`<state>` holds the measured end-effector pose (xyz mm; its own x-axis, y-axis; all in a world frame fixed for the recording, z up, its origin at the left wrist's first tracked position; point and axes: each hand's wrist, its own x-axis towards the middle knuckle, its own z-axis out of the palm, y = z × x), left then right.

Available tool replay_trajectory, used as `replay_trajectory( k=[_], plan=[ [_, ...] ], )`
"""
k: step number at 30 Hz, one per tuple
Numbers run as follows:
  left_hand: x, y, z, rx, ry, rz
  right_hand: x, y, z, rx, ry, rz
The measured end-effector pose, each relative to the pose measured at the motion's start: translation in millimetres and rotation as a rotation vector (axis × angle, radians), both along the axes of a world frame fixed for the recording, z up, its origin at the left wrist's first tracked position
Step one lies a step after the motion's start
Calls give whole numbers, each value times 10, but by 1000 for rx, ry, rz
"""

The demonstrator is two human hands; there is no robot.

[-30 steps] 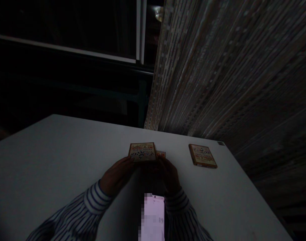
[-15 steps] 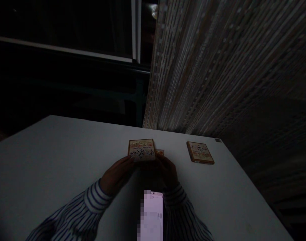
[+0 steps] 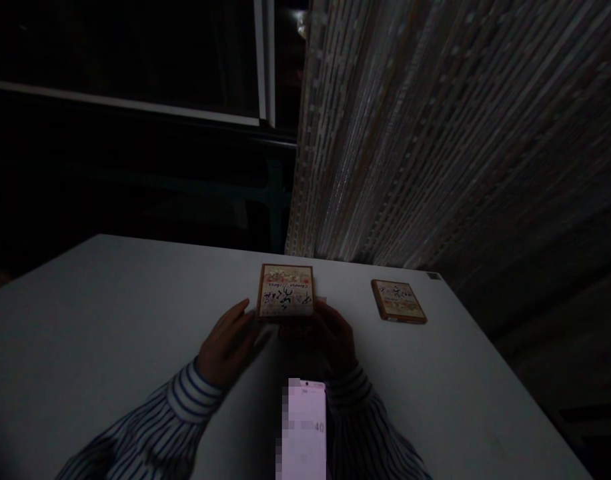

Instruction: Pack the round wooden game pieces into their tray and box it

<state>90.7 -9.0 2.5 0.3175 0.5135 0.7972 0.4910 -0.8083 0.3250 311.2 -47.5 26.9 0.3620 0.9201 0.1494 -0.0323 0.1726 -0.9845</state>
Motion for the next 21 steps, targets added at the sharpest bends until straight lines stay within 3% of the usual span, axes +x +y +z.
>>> replay_trajectory(
  k=[3,8,13,21],
  plan=[
    [19,-36,-10,-259,-143,1,-6,11,9,27,-24,-31],
    [136,-96,65,-919,-589,-96,-33,9,-2,58,-22,25],
    [225,-97,128,-1121,-879,-141,-52,-2,-5,95,-73,40],
    [241,-76,146,-1248,-1033,-131,-46,-11,-24,122,-102,43]
  ],
)
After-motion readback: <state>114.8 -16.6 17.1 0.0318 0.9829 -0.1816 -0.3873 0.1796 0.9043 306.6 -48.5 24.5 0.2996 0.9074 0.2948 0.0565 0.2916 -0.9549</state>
